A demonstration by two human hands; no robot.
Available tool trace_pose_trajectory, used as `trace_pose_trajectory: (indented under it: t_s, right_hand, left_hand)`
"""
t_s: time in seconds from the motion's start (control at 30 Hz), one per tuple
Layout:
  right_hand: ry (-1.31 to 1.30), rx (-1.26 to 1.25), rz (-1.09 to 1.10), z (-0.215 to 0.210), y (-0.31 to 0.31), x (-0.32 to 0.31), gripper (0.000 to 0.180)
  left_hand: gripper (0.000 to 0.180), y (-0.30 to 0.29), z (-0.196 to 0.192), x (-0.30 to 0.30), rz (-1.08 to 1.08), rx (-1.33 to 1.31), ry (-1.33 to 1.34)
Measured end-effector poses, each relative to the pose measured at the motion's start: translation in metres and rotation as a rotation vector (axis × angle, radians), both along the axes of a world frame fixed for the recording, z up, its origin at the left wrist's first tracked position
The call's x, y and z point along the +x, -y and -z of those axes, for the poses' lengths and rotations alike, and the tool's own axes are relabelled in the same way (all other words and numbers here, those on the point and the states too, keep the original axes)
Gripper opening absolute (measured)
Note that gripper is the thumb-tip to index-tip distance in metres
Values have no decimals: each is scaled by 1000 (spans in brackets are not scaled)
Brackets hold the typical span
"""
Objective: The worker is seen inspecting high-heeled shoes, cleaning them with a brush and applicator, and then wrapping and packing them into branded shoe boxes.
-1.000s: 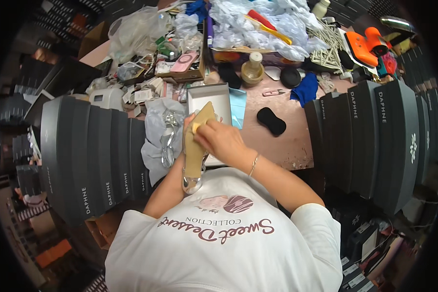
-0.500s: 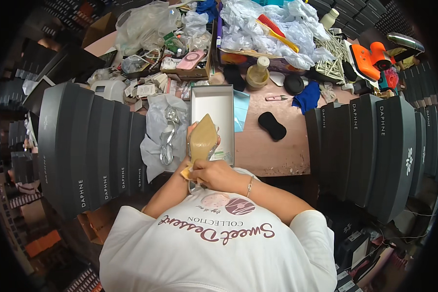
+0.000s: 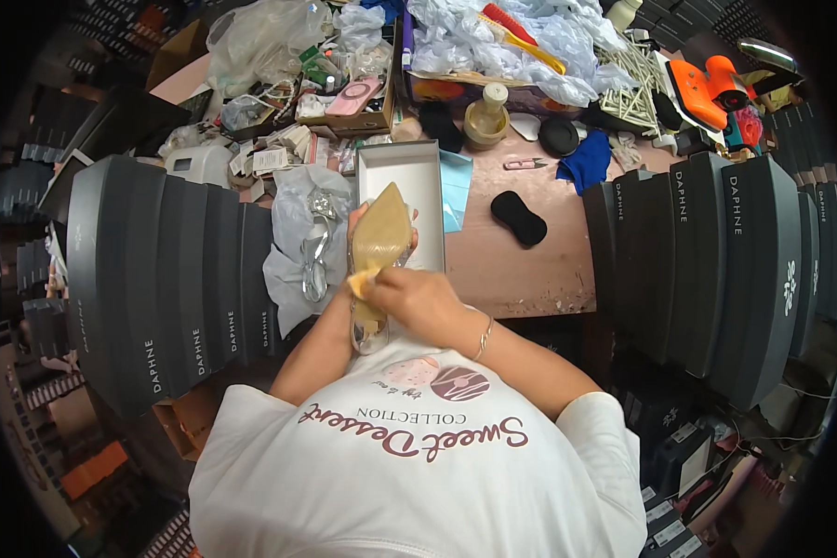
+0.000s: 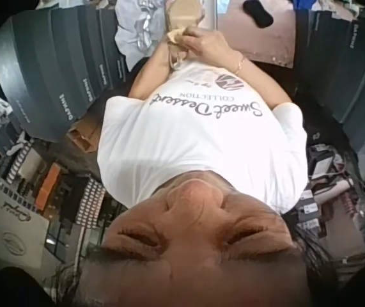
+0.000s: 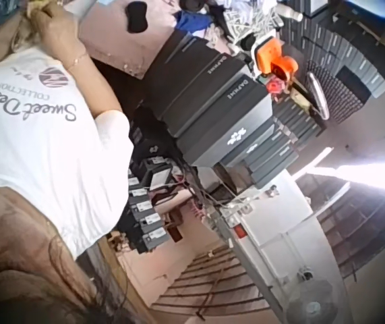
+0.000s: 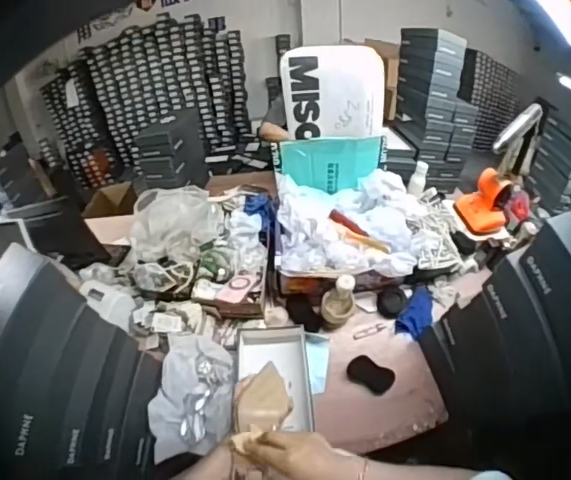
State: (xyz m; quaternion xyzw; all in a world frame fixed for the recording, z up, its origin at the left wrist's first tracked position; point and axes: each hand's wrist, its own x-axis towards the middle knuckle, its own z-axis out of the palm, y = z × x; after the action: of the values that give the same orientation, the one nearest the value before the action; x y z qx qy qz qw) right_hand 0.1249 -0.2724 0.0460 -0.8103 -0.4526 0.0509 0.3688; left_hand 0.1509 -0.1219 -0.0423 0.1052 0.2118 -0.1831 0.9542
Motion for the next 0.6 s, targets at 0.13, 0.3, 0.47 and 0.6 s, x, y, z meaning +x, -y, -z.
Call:
trace_pose_trajectory:
  t_s: [0.13,0.3,0.47,0.6]
  right_hand:
    - [59,-47,427,14,8,50,14]
    - [-61,94,468,17,47,61,13]
    - [-305,113,676,98,87,71,24]
    - [51,-59,704,89,75,81,54]
  left_hand:
    - [50,11,-9,13,-31,-6,23]
    - [51,-10,-35,49,-119,195,-8]
    - [53,-34,-23,66,-185,290,77]
    - [53,-36,-34,59,-43,558,-11]
